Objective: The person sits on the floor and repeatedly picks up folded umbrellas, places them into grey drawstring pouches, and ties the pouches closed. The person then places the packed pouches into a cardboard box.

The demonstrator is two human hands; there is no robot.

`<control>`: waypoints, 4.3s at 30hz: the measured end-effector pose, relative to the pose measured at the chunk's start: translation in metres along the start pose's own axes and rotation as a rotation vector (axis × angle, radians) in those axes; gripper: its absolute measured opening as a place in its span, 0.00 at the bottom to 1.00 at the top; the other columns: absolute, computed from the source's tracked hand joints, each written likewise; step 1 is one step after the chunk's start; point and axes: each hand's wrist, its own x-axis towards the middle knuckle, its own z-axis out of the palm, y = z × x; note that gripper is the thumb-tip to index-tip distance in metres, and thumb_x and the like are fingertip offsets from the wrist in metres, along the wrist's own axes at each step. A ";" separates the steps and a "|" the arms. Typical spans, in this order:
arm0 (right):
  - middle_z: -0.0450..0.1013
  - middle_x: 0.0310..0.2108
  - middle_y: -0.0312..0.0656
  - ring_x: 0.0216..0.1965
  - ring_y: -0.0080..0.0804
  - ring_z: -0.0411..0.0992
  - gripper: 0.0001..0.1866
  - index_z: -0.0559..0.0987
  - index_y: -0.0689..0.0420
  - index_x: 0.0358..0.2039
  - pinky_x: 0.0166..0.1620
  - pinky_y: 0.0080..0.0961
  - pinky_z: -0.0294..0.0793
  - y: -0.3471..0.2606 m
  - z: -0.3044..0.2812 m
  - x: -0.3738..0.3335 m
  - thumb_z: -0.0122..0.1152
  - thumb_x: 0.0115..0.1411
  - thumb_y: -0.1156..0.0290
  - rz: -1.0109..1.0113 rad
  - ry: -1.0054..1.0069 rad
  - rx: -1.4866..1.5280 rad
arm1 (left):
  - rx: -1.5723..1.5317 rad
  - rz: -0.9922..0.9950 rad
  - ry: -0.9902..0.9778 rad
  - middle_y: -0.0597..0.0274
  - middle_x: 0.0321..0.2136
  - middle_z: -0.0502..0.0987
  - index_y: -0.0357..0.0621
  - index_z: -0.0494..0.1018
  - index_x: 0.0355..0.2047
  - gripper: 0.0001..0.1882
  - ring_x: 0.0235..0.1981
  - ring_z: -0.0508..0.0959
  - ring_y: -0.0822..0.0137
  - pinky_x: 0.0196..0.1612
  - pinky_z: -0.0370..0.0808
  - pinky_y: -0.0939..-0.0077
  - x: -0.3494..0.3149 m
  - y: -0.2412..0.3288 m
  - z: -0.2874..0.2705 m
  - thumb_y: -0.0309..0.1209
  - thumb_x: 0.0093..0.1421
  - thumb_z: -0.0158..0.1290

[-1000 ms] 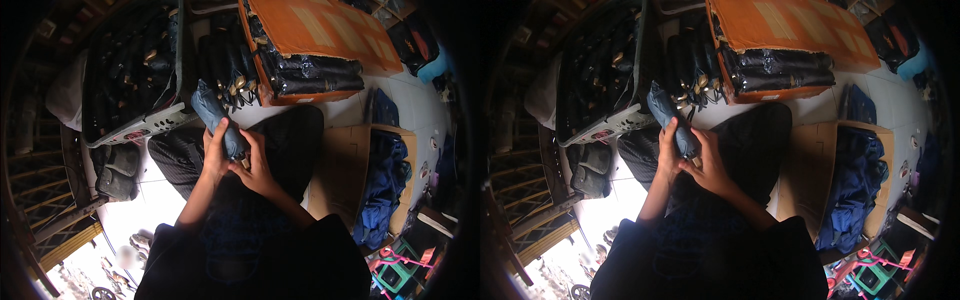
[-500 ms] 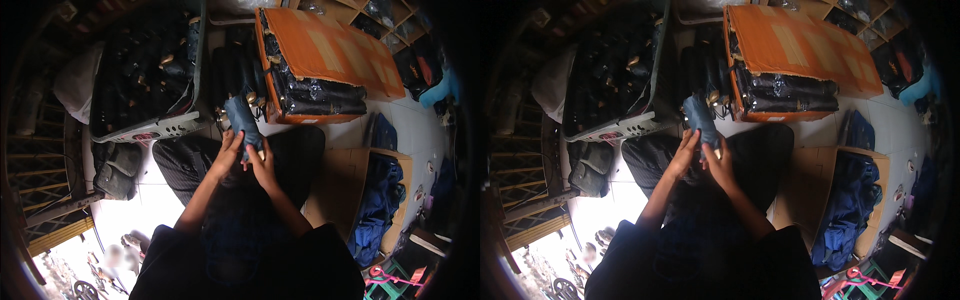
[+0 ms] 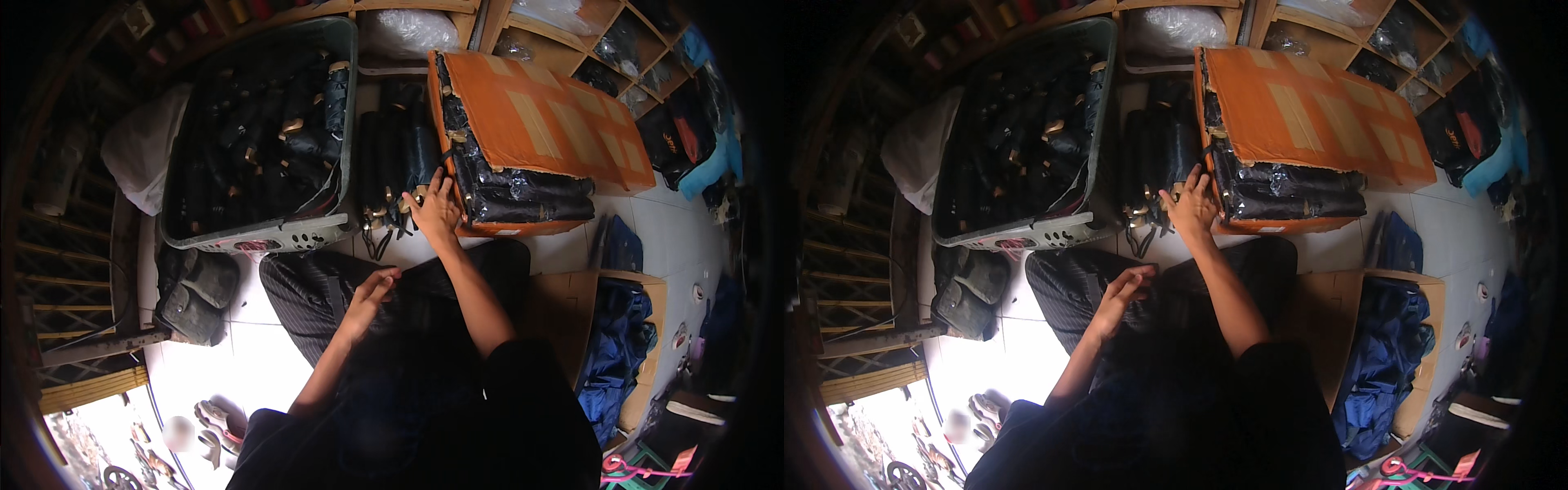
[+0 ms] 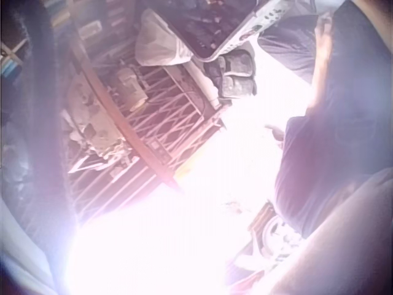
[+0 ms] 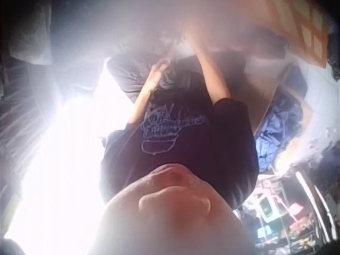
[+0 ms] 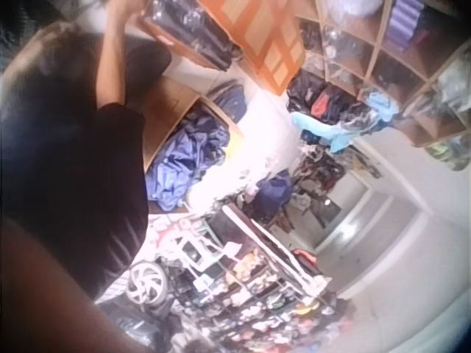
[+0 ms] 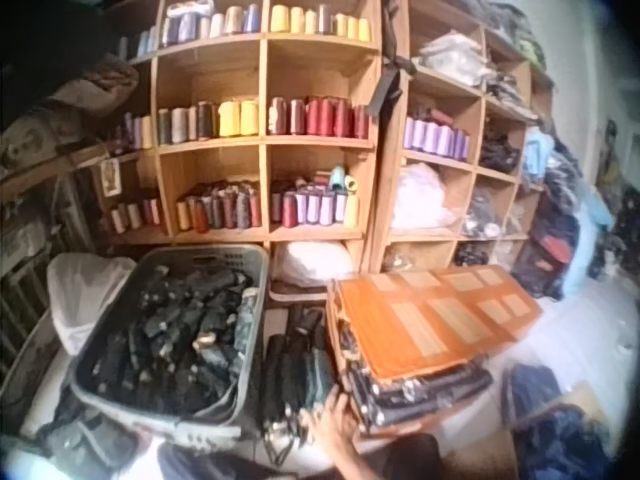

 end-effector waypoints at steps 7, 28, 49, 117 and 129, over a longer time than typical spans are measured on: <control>0.62 0.53 0.48 0.54 0.48 0.63 0.30 0.68 0.59 0.56 0.53 0.39 0.67 0.018 -0.027 -0.036 0.62 0.54 0.61 -0.221 0.130 0.189 | -0.069 -0.012 0.011 0.61 0.47 0.74 0.42 0.70 0.52 0.19 0.47 0.71 0.69 0.49 0.67 0.74 -0.011 -0.018 -0.015 0.39 0.68 0.43; 0.78 0.33 0.49 0.38 0.43 0.77 0.08 0.79 0.61 0.35 0.42 0.29 0.73 0.386 -0.318 -0.184 0.53 0.61 0.73 0.542 0.454 -0.003 | 0.221 -0.051 -0.253 0.57 0.46 0.74 0.38 0.67 0.53 0.22 0.44 0.74 0.68 0.46 0.70 0.73 0.012 -0.018 0.041 0.40 0.66 0.43; 0.65 0.54 0.39 0.62 0.50 0.53 0.18 0.79 0.44 0.44 0.53 0.72 0.55 0.410 -0.304 -0.202 0.65 0.50 0.65 0.752 -0.005 -0.538 | 0.158 -0.062 -0.197 0.57 0.43 0.75 0.38 0.70 0.49 0.21 0.42 0.75 0.67 0.45 0.70 0.72 -0.011 -0.024 0.050 0.42 0.66 0.45; 0.62 0.23 0.27 0.27 0.14 0.57 0.07 0.73 0.57 0.30 0.30 0.15 0.56 0.053 -0.049 -0.154 0.60 0.59 0.68 0.215 -0.629 1.133 | 1.367 -0.337 0.803 0.48 0.37 0.80 0.36 0.75 0.44 0.31 0.36 0.82 0.55 0.30 0.82 0.62 0.119 0.177 -0.312 0.48 0.45 0.62; 0.70 0.22 0.34 0.20 0.21 0.70 0.04 0.71 0.60 0.29 0.24 0.20 0.67 0.059 0.012 -0.141 0.52 0.62 0.75 -0.039 -0.745 1.022 | 0.183 0.034 0.633 0.61 0.36 0.77 0.42 0.67 0.50 0.24 0.25 0.80 0.65 0.25 0.77 0.76 0.013 0.208 -0.260 0.40 0.56 0.53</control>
